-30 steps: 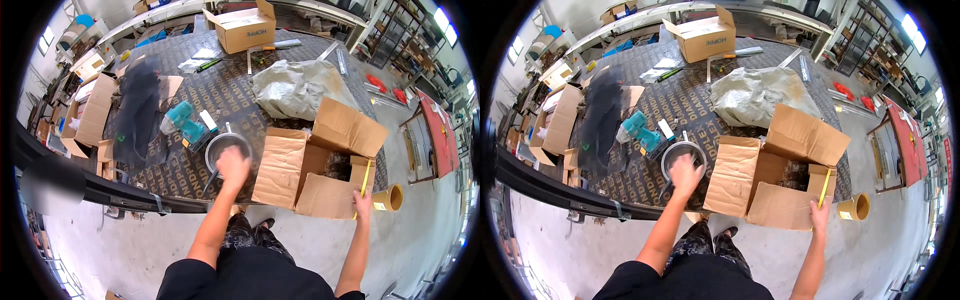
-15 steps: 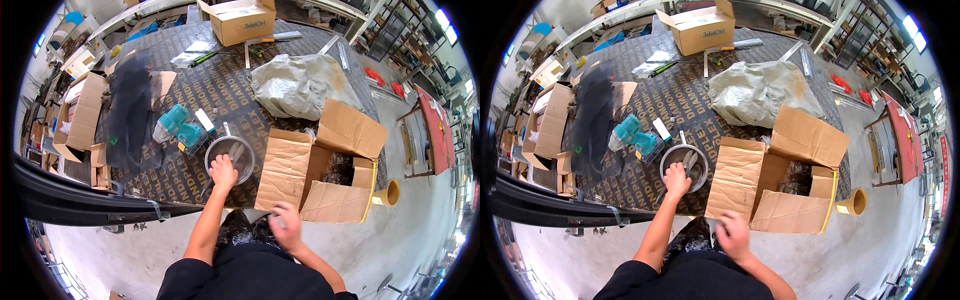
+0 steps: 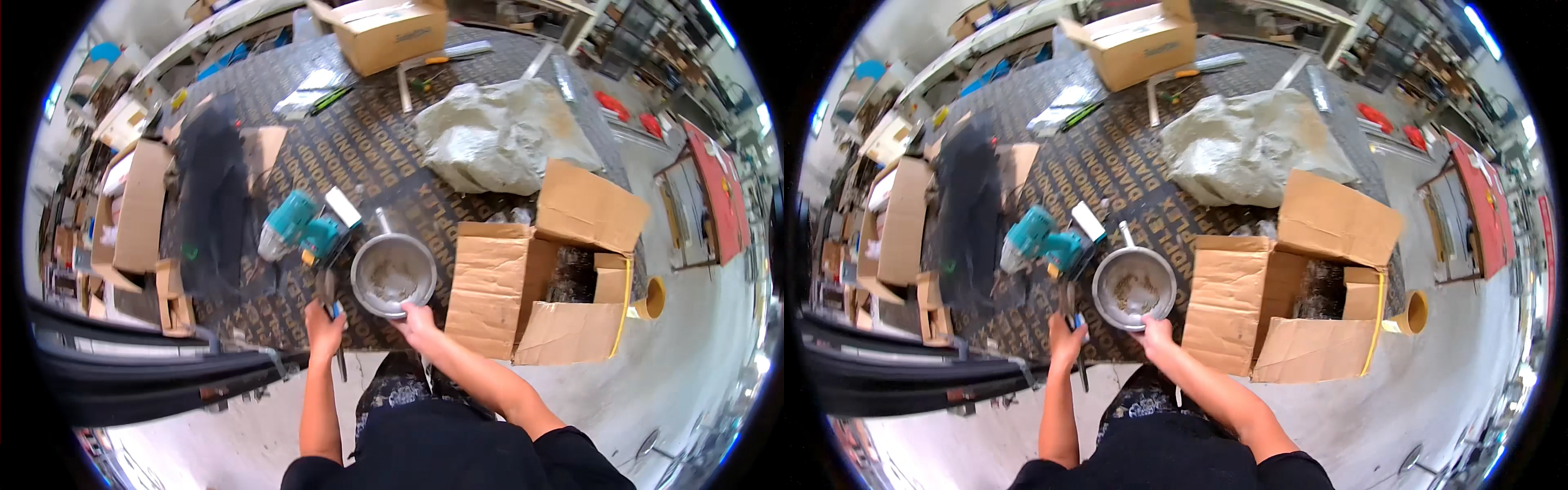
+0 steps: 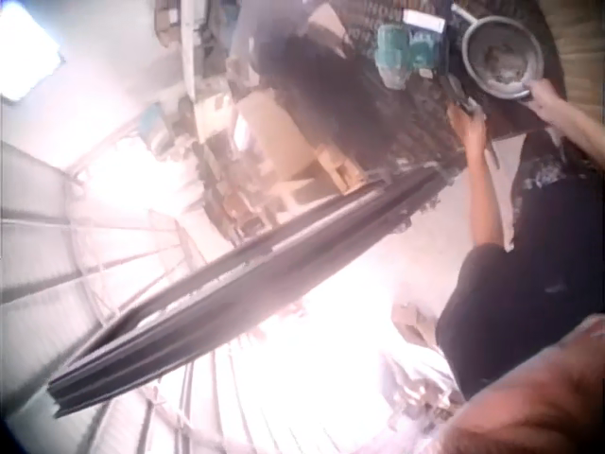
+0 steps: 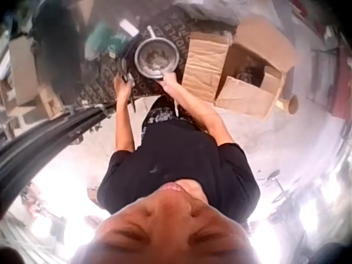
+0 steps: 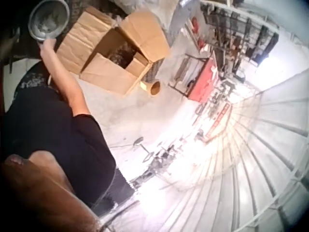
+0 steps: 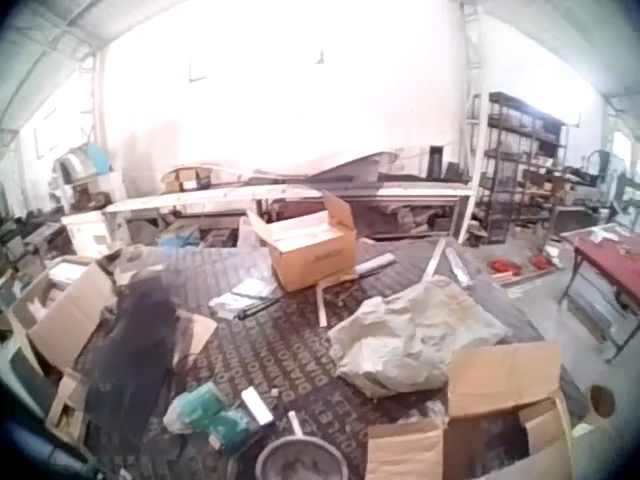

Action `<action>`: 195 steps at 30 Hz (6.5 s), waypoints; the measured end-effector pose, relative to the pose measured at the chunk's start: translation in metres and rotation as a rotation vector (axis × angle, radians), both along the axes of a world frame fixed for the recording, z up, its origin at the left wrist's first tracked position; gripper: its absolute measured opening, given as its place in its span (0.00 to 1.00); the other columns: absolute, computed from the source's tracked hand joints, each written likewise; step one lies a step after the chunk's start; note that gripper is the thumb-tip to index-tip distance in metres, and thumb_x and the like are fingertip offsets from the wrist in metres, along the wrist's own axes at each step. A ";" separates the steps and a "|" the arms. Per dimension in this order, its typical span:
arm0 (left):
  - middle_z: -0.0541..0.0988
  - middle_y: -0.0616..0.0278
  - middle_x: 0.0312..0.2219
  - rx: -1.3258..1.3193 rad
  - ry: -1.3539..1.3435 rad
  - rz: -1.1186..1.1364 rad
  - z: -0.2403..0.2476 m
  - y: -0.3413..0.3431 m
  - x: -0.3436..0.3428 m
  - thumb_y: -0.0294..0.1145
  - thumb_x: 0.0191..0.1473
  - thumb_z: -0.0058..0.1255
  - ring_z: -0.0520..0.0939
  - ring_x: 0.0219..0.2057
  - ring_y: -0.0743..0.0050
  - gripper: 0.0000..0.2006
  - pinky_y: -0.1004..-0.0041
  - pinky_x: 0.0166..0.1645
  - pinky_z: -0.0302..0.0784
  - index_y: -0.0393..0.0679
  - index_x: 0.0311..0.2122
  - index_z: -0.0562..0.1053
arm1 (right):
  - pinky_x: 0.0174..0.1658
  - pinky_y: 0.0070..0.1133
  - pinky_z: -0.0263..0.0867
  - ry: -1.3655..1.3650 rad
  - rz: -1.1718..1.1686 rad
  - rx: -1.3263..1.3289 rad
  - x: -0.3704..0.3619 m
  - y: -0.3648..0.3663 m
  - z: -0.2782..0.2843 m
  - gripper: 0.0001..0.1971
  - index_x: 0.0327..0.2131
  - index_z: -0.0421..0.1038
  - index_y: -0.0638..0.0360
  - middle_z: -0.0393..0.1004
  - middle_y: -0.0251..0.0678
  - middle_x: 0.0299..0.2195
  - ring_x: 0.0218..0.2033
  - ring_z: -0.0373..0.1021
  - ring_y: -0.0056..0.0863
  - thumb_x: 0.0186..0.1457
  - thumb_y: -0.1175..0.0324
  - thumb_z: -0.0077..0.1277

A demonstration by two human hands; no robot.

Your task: The person gathers fasteners into a metal bowl from a shelf and a white bag, then carries the bowl and a drill across a workshop towards a stack of frames.

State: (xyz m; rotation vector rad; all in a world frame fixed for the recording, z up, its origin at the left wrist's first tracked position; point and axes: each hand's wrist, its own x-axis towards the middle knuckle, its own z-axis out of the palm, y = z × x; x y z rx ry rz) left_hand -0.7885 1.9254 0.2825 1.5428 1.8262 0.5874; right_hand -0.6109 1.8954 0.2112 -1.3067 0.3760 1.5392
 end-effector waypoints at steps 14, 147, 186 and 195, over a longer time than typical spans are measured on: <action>0.71 0.48 0.36 0.249 0.575 -0.201 -0.100 0.025 0.091 0.41 0.36 0.57 0.71 0.39 0.45 0.25 0.56 0.41 0.68 0.42 0.42 0.66 | 0.36 0.27 0.70 -0.178 -0.124 0.404 0.155 -0.164 0.210 0.15 0.40 0.63 0.68 0.71 0.40 0.33 0.33 0.71 0.29 0.45 0.81 0.46; 0.77 0.53 0.26 0.246 -0.159 -0.832 0.043 1.318 2.568 0.34 0.47 0.48 0.78 0.29 0.58 0.10 0.66 0.34 0.72 0.40 0.33 0.74 | 0.29 0.17 0.71 -1.165 -0.393 0.883 2.857 1.195 0.450 0.17 0.41 0.61 0.63 0.68 0.35 0.36 0.31 0.69 0.23 0.47 0.71 0.51; 0.76 0.52 0.28 1.053 0.738 -0.685 0.398 1.538 2.889 0.25 0.45 0.40 0.77 0.33 0.54 0.13 0.61 0.36 0.72 0.45 0.37 0.73 | 0.23 0.24 0.74 -1.324 0.281 0.905 2.907 1.532 0.487 0.23 0.41 0.55 0.73 0.64 0.45 0.39 0.35 0.69 0.36 0.40 0.75 0.49; 0.75 0.55 0.27 1.094 0.858 -0.651 0.390 1.562 2.890 0.25 0.43 0.42 0.77 0.33 0.56 0.08 0.63 0.35 0.73 0.44 0.29 0.73 | 0.19 0.25 0.70 -1.605 0.320 0.903 2.889 1.547 0.485 0.23 0.41 0.51 0.77 0.69 0.55 0.33 0.20 0.73 0.39 0.44 0.74 0.48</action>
